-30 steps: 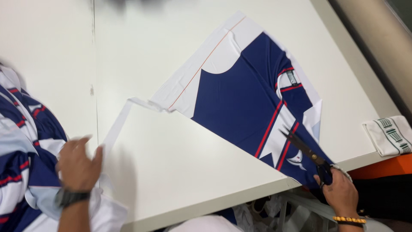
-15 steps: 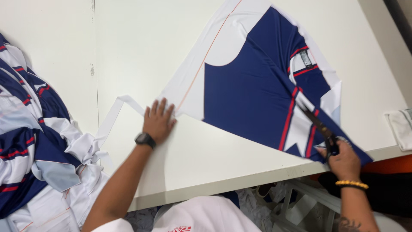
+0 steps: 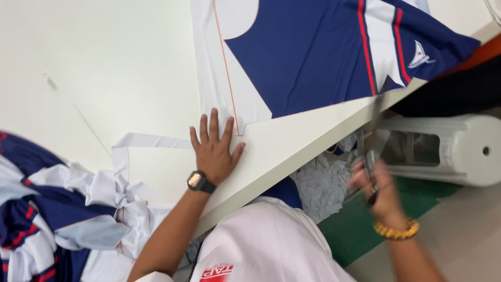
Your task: The person uses shears to cut a white fabric piece laid over a blue and white jersey on a white table. They trim the edges of the fabric, reposition the jersey, and continue cutting along the contours of the garment.
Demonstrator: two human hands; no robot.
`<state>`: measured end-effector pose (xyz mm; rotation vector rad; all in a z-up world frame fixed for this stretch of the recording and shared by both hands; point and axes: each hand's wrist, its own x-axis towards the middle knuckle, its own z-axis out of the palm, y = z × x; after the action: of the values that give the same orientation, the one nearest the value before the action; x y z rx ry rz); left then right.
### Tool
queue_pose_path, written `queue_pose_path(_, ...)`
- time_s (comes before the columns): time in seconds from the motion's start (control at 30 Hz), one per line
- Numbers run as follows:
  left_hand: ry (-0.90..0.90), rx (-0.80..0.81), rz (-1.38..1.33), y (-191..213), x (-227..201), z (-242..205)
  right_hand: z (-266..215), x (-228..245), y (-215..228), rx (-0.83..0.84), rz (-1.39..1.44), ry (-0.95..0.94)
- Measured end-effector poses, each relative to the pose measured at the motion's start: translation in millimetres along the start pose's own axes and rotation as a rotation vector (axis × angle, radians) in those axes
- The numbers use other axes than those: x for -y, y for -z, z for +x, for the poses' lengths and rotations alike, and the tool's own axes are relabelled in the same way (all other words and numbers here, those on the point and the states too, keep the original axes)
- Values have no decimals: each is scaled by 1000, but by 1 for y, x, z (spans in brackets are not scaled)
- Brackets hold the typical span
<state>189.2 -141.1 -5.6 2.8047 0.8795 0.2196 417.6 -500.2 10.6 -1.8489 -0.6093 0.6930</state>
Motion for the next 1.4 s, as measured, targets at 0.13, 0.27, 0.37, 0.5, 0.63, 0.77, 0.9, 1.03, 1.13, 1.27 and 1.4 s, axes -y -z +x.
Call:
queue_pose_path(0.13,-208,7,-50,7,28,15,-83,3,-109,142,750,-565)
queue_pose_path(0.27,-278,23,-123,4,41,22,-90,30,-172,60,730,-651)
queue_pose_path(0.37,-298,16,-178,0,46,14,-79,48,-210,5,657,-654)
queue_pose_path(0.5,-309,-4,-250,6,53,19,-58,66,-250,-26,595,-679)
queue_pose_path(0.63,-294,18,-312,9,57,13,-54,83,-267,-55,674,-708)
queue_pose_path(0.77,-301,17,-355,11,65,14,-48,92,-276,-82,585,-695)
queue_pose_path(0.9,-286,27,-371,8,64,13,-42,89,-271,-99,568,-667)
queue_pose_path(1.03,-282,22,-374,10,67,16,-38,88,-266,-109,566,-683)
queue_pose_path(1.13,-272,43,-364,8,64,16,-35,85,-258,-78,552,-634)
queue_pose_path(1.27,-269,52,-364,7,65,15,-34,83,-257,-60,544,-615)
queue_pose_path(1.4,-275,46,-367,6,65,15,-32,85,-257,-59,543,-612)
